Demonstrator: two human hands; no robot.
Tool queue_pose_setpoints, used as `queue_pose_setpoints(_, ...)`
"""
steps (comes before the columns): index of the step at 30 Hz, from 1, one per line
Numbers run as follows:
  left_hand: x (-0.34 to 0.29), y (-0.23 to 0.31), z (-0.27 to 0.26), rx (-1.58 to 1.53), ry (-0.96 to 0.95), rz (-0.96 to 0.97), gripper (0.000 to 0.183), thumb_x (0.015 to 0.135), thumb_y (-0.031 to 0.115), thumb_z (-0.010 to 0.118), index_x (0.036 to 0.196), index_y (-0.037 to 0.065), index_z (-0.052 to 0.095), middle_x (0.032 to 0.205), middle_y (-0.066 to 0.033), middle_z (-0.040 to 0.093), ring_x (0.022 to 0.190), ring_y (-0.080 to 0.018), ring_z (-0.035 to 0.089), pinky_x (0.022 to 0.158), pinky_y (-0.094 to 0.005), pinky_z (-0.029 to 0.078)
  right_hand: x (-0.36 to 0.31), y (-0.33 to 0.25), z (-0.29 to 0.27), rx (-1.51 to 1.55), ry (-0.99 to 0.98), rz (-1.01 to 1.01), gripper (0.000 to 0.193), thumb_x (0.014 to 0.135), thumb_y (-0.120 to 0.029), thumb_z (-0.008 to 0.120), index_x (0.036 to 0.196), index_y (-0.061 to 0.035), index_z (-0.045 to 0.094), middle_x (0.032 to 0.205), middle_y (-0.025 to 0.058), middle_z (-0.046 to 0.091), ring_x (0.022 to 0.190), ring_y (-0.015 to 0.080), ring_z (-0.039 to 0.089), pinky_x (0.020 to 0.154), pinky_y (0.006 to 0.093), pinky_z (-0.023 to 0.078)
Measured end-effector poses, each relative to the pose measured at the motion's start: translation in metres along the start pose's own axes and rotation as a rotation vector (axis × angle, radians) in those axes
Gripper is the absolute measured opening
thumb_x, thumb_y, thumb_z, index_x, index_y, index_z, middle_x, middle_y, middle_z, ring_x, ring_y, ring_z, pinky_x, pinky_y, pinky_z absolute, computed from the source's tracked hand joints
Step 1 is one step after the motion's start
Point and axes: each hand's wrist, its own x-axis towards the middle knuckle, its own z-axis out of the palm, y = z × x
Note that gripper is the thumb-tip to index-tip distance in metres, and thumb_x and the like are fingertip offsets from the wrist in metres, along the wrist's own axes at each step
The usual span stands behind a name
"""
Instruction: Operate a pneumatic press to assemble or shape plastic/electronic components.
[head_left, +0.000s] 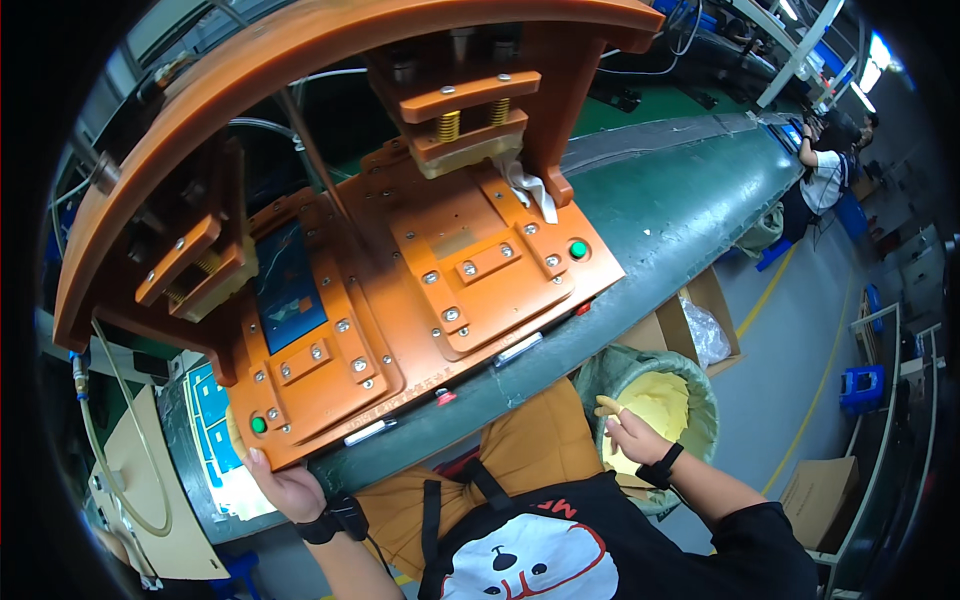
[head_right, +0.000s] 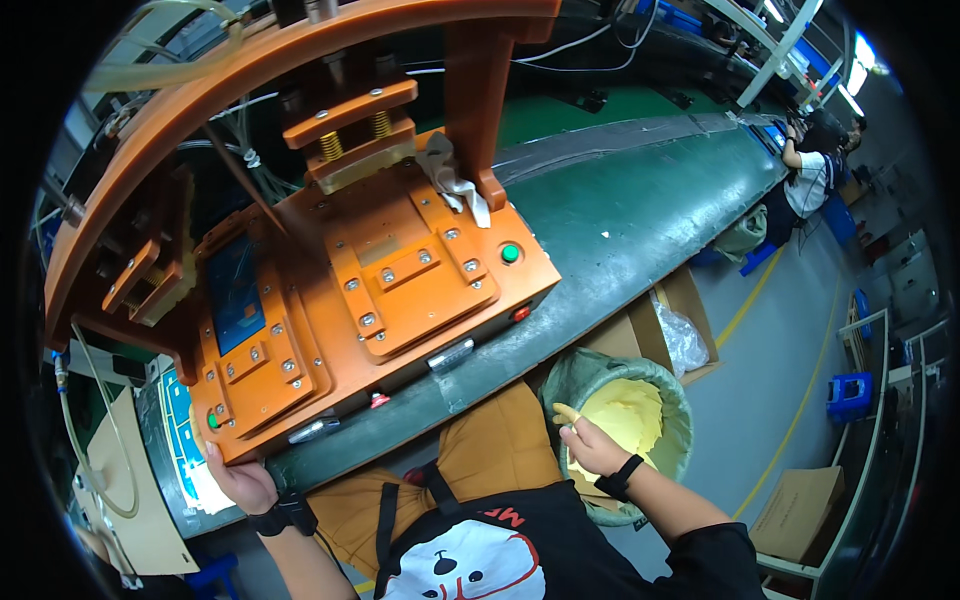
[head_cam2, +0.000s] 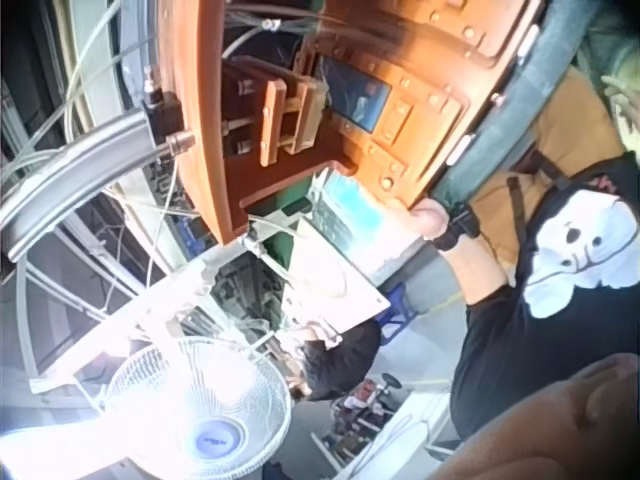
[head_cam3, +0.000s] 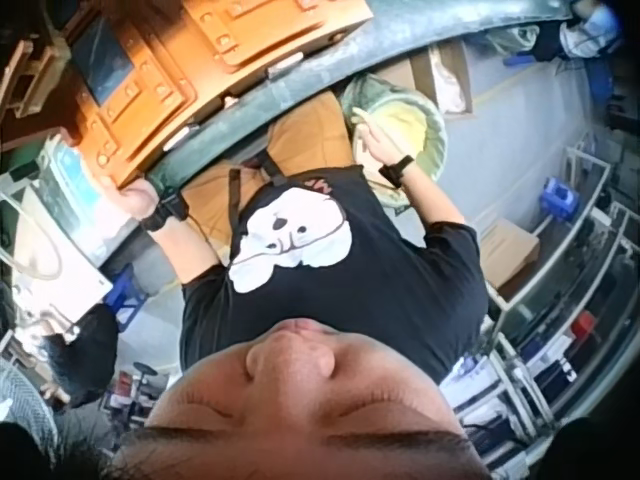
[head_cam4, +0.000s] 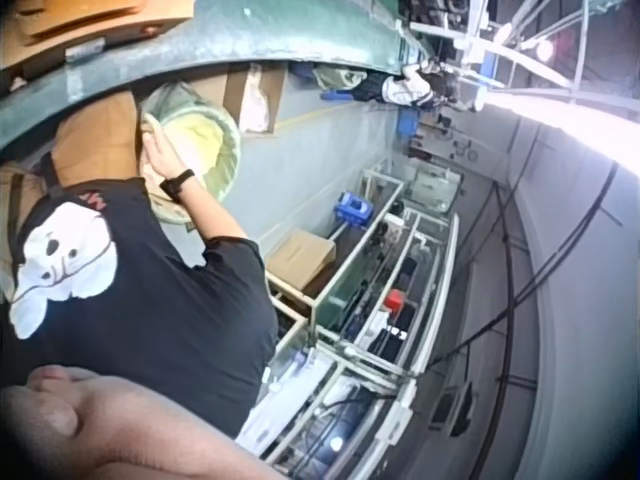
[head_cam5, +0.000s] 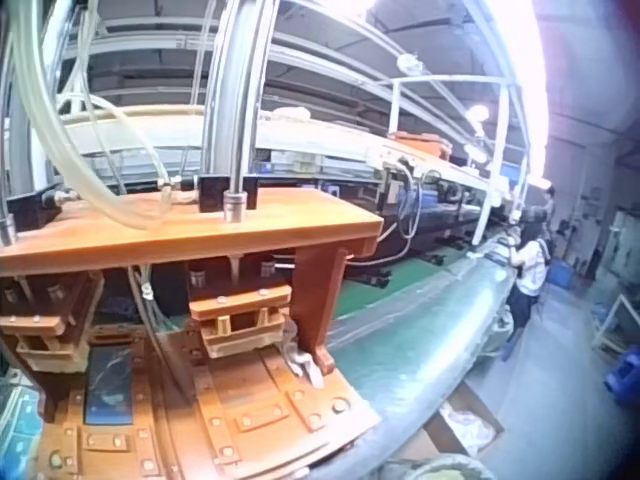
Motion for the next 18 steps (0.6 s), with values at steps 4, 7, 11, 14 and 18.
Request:
queue_pose_setpoints(4,-0.001,0.001,-0.005,-0.033,0.01,-0.058,0.063,0.105,0.036,0.048,0.154,-0.001,0.039,0.15,-0.0176,0.053,0.139,-0.0295,0.052,0.115,-0.0429,0.043,0.003,0.001,-0.016,-0.044,0.325,-0.162,0.035,0.107,-0.013,0.053,0.139,0.0019,0.058,0.118,0.0121,0.071,0.082,0.0127,0.067,0.075,0.0288,0.057)
queue_pose_setpoints(7,-0.003,0.001,-0.007,-0.069,0.039,-0.095,0.064,0.106,0.036,0.047,0.156,-0.002,0.037,0.152,-0.0184,0.05,0.14,-0.0312,0.051,0.116,-0.0443,0.042,0.01,-0.03,-0.039,0.047,0.502,-0.397,0.033,0.105,-0.009,0.058,0.135,0.0021,0.06,0.115,0.0113,0.072,0.085,0.013,0.068,0.076,0.0283,0.058)
queue_pose_setpoints(11,-0.002,-0.002,-0.004,-0.038,0.078,-0.083,0.066,0.105,0.038,0.045,0.157,0.0,0.037,0.155,-0.0181,0.047,0.143,-0.031,0.047,0.119,-0.045,0.038,0.02,-0.109,-0.091,-0.01,0.635,-0.652,0.03,0.097,0.002,0.062,0.127,0.002,0.064,0.113,0.0112,0.072,0.086,0.0131,0.066,0.078,0.0279,0.056)
queue_pose_setpoints(14,-0.002,-0.003,-0.002,-0.09,-0.04,-0.023,0.066,0.104,0.037,0.045,0.157,0.0,0.036,0.155,-0.0177,0.047,0.143,-0.0308,0.047,0.119,-0.0449,0.038,0.052,-0.17,-0.14,-0.13,0.69,-0.788,0.035,0.095,0.0,0.066,0.13,0.0005,0.063,0.113,0.0103,0.07,0.089,0.0134,0.065,0.081,0.0283,0.054)
queue_pose_setpoints(18,0.001,0.0,0.004,-0.015,0.031,0.004,0.065,0.102,0.035,0.049,0.155,-0.002,0.038,0.151,-0.0195,0.05,0.139,-0.0325,0.05,0.117,-0.0466,0.04,0.13,-0.235,-0.212,-0.397,0.739,-0.694,0.042,0.093,-0.009,0.071,0.133,-0.0008,0.063,0.119,0.0149,0.068,0.093,0.0189,0.066,0.083,0.0318,0.055)
